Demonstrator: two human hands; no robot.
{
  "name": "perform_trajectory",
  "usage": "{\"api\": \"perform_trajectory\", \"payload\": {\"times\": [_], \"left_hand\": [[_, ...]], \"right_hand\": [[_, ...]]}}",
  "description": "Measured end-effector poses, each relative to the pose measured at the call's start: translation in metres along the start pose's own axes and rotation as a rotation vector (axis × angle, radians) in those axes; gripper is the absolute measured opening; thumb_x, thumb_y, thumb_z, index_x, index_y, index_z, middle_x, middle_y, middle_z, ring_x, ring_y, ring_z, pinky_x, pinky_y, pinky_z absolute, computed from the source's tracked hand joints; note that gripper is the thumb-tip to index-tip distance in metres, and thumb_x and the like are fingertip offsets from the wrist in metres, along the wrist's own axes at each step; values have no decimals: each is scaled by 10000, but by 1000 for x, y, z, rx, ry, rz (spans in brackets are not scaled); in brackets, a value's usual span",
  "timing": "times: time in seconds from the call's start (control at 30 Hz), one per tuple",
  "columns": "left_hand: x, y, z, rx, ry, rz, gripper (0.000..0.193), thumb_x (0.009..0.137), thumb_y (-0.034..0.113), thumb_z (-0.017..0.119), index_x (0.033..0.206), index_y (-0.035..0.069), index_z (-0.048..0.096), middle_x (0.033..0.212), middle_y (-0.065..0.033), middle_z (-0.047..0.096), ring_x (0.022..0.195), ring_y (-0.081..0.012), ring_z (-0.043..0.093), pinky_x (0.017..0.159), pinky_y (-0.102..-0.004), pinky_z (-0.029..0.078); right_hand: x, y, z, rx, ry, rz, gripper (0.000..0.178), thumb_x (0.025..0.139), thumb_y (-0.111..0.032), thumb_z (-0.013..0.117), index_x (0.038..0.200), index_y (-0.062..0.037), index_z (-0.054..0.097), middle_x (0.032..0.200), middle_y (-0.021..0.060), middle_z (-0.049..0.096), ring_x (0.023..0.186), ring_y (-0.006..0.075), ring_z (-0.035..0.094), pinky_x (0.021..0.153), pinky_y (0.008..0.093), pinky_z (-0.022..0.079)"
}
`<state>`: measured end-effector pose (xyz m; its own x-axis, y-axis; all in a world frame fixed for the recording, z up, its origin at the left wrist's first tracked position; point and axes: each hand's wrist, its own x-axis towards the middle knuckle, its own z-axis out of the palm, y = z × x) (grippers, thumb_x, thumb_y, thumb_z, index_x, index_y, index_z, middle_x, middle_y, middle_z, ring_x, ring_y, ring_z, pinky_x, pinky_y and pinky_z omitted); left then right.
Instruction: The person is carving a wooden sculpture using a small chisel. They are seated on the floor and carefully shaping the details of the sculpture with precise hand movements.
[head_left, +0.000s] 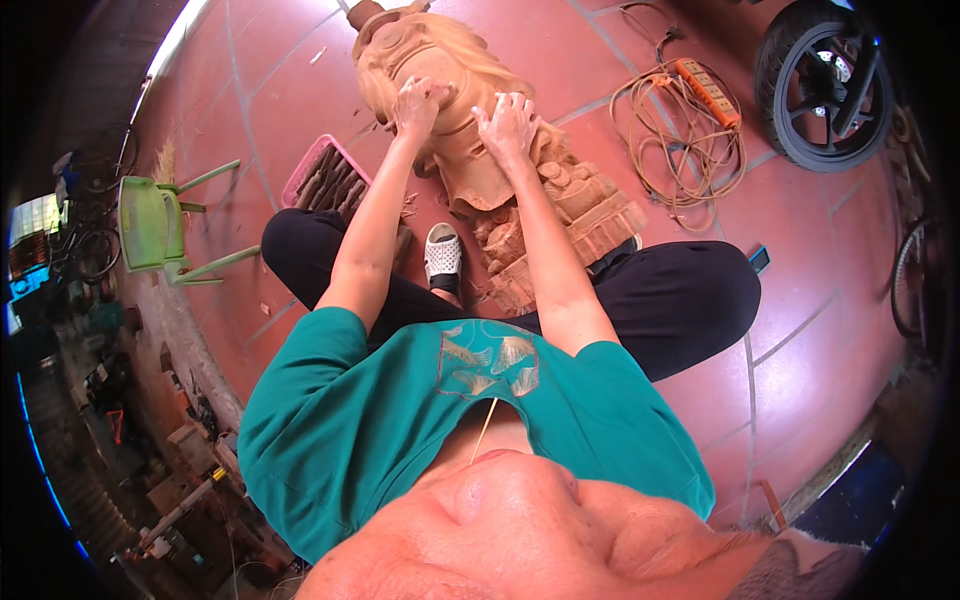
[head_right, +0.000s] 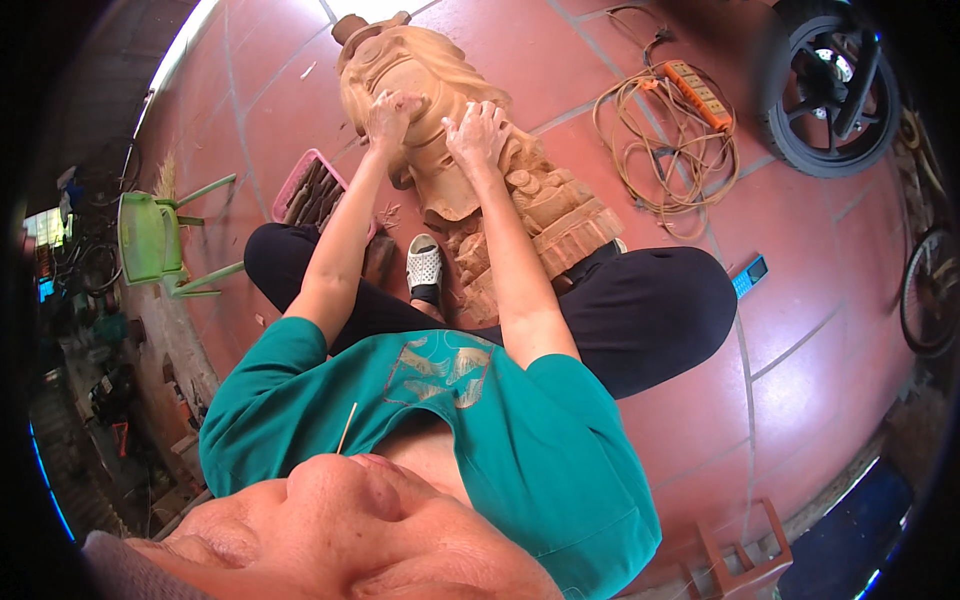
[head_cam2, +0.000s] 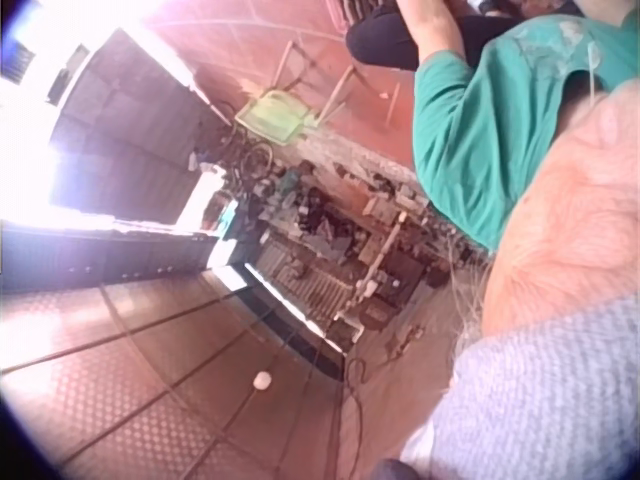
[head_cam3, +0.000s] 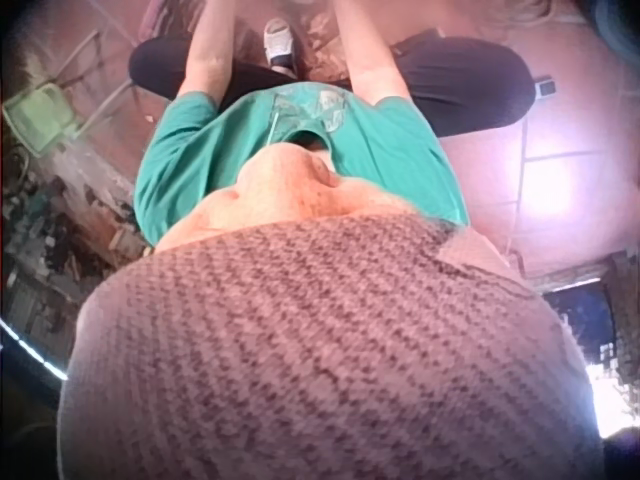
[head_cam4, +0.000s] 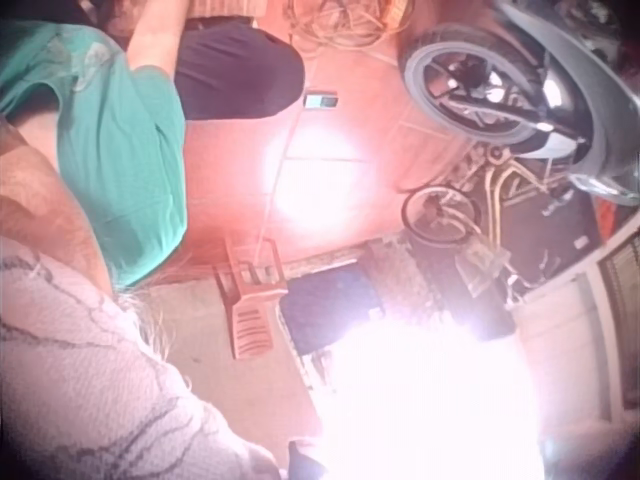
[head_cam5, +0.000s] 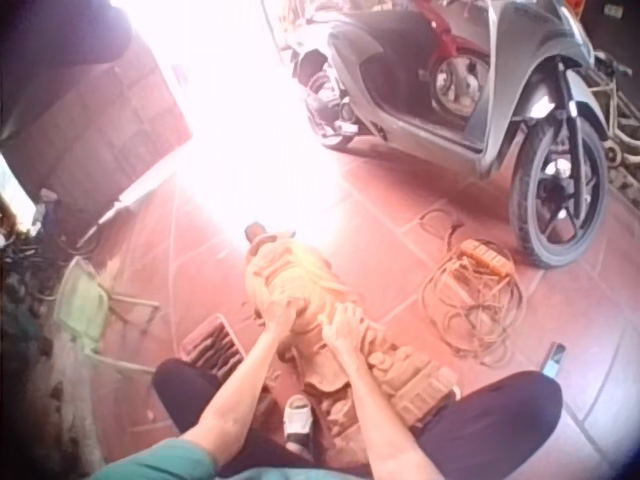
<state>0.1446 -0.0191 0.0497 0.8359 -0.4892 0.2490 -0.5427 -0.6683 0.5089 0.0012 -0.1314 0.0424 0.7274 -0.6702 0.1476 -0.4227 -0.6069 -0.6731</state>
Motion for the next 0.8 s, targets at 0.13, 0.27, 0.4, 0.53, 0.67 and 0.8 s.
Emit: {"api": "perform_trajectory", "payload": {"times": [0.13, 0.27, 0.4, 0.53, 0.67, 0.8], "left_hand": [[-17, 2, -9, -13, -43, 22, 155, 819, 300, 712, 889, 169, 759, 919, -73, 659, 882, -283, 650, 768, -416, 499], [4, 12, 2, 132, 68, 64, 157, 829, 301, 700, 906, 176, 755, 950, -93, 657, 882, -303, 651, 778, -419, 499], [26, 8, 14, 175, 79, -18, 159, 839, 301, 688, 926, 184, 752, 947, -115, 658, 881, -324, 648, 776, -429, 501], [2, -1, 8, 44, 15, 53, 148, 831, 302, 694, 900, 185, 752, 911, -95, 654, 865, -304, 649, 752, -422, 504], [-25, -6, -11, -15, -18, 11, 129, 805, 288, 720, 865, 177, 746, 873, -72, 646, 851, -275, 646, 739, -414, 500], [-15, -7, -8, -52, 108, -14, 125, 796, 267, 736, 859, 159, 742, 840, -74, 653, 828, -268, 646, 727, -404, 499]], "right_hand": [[-1, 0, 2, -11, 34, 8, 509, 816, -385, 709, 1164, -29, 600, 1199, 136, 547, 1193, 331, 451, 981, 534, 338], [-3, -4, -1, -24, 2, 13, 512, 816, -385, 709, 1169, -31, 601, 1197, 135, 549, 1192, 327, 454, 970, 545, 344], [-2, -4, 3, -11, 10, -35, 514, 813, -385, 712, 1174, -35, 603, 1190, 136, 553, 1191, 328, 455, 961, 558, 349], [-1, 4, 3, -8, 2, -27, 512, 810, -383, 714, 1174, -40, 603, 1188, 136, 555, 1198, 329, 453, 971, 562, 346], [-2, 5, 4, -11, 33, -12, 512, 810, -385, 715, 1173, -42, 604, 1188, 134, 555, 1196, 330, 454, 969, 565, 346], [0, -1, 2, -40, 30, -28, 515, 809, -389, 715, 1175, -44, 604, 1179, 132, 559, 1185, 330, 463, 957, 567, 354]]}}
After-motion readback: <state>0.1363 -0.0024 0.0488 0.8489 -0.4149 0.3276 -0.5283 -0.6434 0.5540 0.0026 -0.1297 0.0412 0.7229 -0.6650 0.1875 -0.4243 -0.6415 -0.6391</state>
